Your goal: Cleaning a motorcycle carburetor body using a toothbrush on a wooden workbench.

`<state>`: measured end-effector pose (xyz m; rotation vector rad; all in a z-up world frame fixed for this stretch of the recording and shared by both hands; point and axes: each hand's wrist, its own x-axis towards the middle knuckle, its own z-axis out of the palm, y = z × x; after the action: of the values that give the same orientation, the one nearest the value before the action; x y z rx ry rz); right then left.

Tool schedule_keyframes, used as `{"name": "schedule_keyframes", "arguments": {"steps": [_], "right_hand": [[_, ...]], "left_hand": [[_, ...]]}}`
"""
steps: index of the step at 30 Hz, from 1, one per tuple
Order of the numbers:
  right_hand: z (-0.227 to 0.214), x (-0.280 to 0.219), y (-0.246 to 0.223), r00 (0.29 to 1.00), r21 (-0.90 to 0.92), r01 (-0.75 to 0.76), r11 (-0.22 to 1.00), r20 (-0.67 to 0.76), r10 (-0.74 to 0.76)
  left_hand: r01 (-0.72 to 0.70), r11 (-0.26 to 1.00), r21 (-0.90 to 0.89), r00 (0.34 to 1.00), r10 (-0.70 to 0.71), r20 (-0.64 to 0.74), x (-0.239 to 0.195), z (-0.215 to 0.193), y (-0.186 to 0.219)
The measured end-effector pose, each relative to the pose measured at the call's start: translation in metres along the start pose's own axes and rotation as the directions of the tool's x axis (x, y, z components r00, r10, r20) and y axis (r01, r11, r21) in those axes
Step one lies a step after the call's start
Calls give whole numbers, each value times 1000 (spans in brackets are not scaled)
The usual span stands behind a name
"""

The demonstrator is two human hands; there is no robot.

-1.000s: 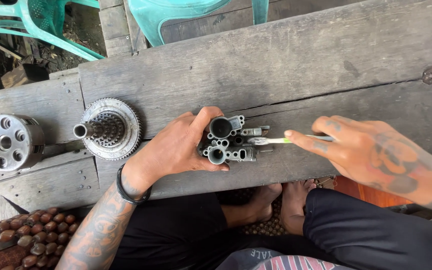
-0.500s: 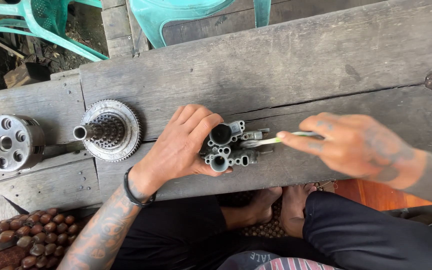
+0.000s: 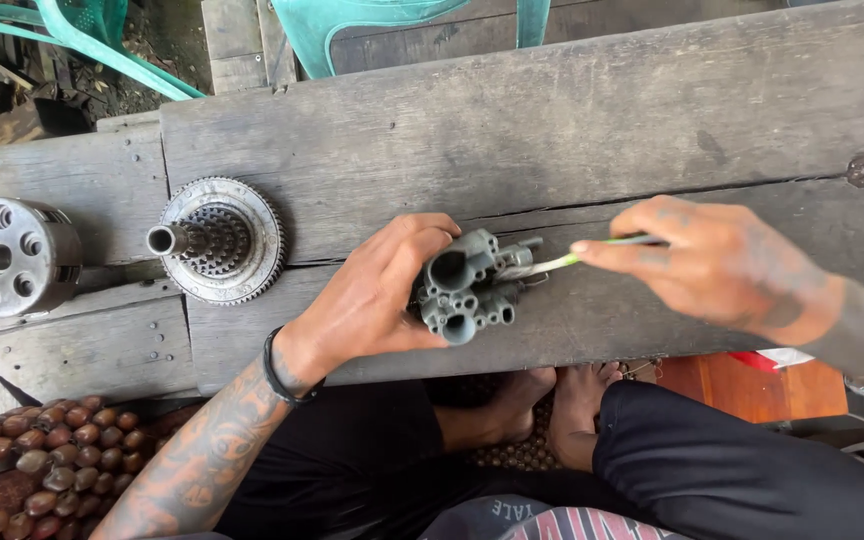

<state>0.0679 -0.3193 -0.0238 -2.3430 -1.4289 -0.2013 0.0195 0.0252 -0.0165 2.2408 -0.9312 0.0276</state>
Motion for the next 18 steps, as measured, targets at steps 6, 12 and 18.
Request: {"name": "schedule_keyframes", "arguments": {"steps": [6,12,18], "right_hand": [[-23,1,7,992,98,-68,993,116,56],[-33,5,6,972,144,-179,973,176,153],[-12,17,-17,999,225,-22,974,47,12]], "left_hand": [[-111,993,48,994,110,25,6,-5,4],[-79,994,78,996,75,55,7,-3,6],[-110,990,85,993,106,46,9,-3,6]]}}
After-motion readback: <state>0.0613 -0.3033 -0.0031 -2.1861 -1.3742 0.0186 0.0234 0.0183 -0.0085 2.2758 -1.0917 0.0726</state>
